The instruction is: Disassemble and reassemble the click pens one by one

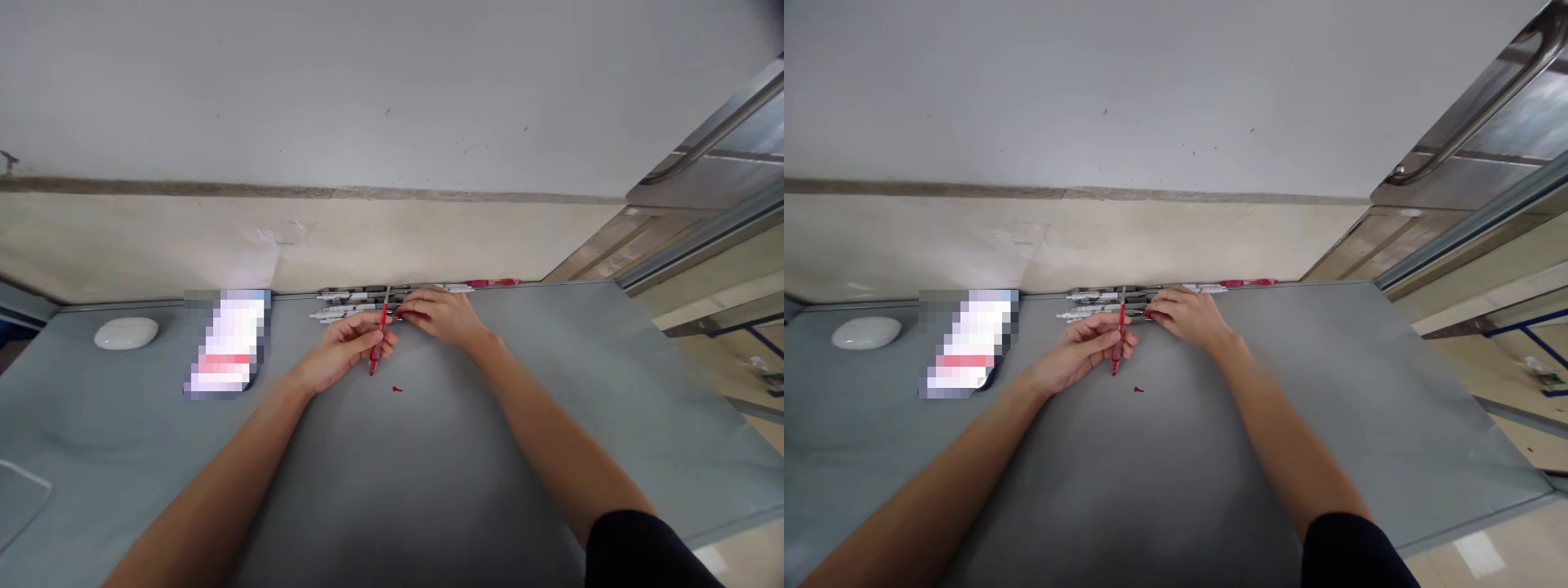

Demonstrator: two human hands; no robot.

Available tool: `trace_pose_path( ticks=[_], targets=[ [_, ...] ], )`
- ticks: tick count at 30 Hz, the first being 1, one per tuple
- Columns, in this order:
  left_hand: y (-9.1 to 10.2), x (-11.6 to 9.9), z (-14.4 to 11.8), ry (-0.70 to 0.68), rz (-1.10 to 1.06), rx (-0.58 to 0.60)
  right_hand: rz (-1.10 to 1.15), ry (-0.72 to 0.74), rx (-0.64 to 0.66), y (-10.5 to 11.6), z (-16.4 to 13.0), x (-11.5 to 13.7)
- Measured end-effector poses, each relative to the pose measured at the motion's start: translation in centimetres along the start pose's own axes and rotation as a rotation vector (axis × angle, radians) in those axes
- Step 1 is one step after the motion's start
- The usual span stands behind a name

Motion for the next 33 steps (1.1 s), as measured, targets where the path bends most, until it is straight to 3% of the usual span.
trace_pose_path(
  ticks=[7, 10, 14, 18, 24, 33],
  targets=[
    [0.0, 0.2, -0.1, -0.001, -0.016, 0.015, 0.230, -0.134, -0.108, 1.8, 0.2, 0.2],
    [0.2, 0.4, 0.0, 0.004, -0.014, 0.002, 0.556, -0.258, -0.224, 3.0, -0.3, 0.3],
    [0.0, 0.1, 0.1, -0.031, 0.059, -0.004, 0.977, -0.491, -0.276, 2.4, -1.7, 0.5],
    [-0.9, -1.2, -0.2, -0.101, 0.194, 0.010, 1.248, -0.579, -0.309, 1.7, -2.9, 1.3],
    [-2.8, -3.1, -0.9, -0.149, 0.401, 0.053, 1.344, -0.686, -0.372, 1.2, -4.0, 1.4],
    [-3.7, -3.4, -1.2, -0.108, 0.560, 0.058, 1.404, -0.736, -0.411, 1.1, -4.7, 1.4]
  ],
)
Point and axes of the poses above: each hand's wrist, its own z-axis towards the middle knuckle, its own y-axis out of the back of the hand, x = y × z, the point moved 10 cm from there along z, towards the middle knuckle, and after that the axes turned 8 degrees about -x, right-handed, at the moved point
